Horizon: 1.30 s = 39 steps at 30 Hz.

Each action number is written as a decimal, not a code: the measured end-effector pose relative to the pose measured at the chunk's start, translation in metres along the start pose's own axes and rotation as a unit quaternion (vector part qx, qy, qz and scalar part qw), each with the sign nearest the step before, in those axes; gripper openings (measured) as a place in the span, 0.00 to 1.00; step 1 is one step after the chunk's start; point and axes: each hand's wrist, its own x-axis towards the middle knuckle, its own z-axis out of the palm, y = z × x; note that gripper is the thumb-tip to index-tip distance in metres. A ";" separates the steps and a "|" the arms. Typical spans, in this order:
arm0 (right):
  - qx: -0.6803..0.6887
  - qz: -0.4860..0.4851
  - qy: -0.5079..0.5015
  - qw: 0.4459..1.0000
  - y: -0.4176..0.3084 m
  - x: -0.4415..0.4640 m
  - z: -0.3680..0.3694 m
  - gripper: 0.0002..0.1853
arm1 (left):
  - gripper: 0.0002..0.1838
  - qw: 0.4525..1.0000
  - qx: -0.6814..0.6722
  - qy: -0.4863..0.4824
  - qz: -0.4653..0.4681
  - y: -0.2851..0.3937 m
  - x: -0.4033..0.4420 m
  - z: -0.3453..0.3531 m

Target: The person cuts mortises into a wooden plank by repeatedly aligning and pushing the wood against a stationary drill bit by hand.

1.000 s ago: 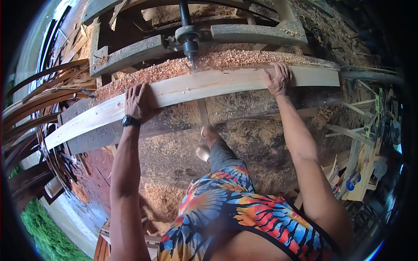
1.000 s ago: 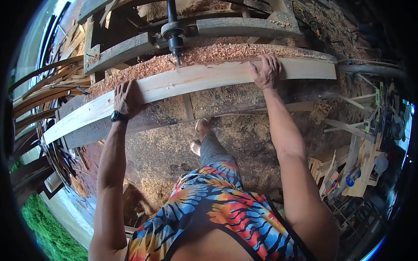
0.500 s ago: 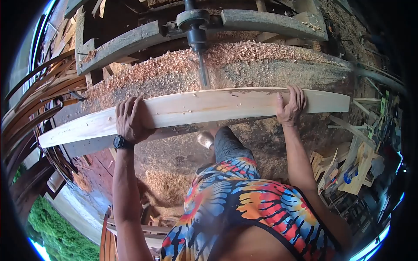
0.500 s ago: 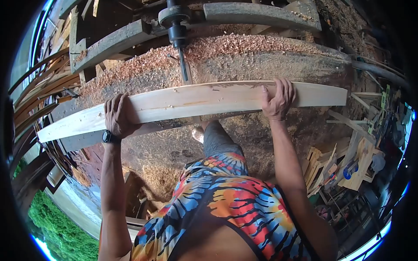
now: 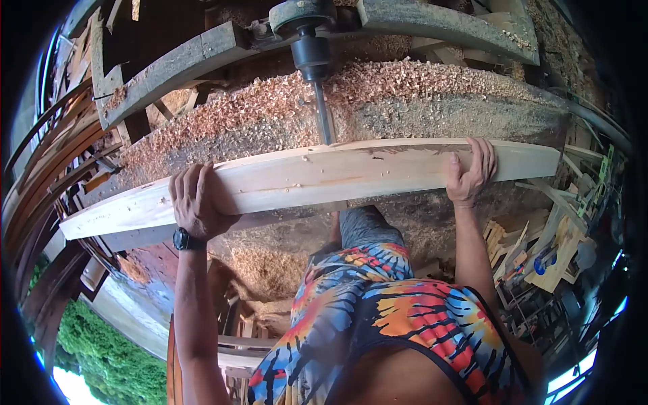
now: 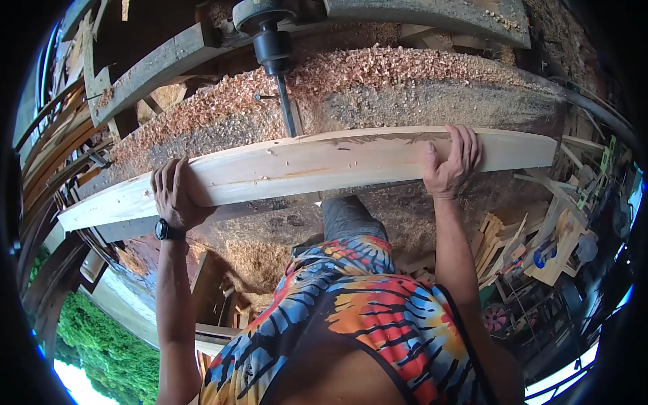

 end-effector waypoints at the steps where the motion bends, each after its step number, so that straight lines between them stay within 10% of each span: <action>1: 0.003 0.001 -0.002 1.000 0.000 0.002 0.000 0.34 | 0.66 1.000 -0.001 0.000 -0.001 0.001 0.001 -0.001; 39: -0.015 -0.018 -0.022 0.999 -0.012 0.015 -0.003 0.31 | 0.65 1.000 -0.006 -0.006 0.000 -0.009 0.007 -0.002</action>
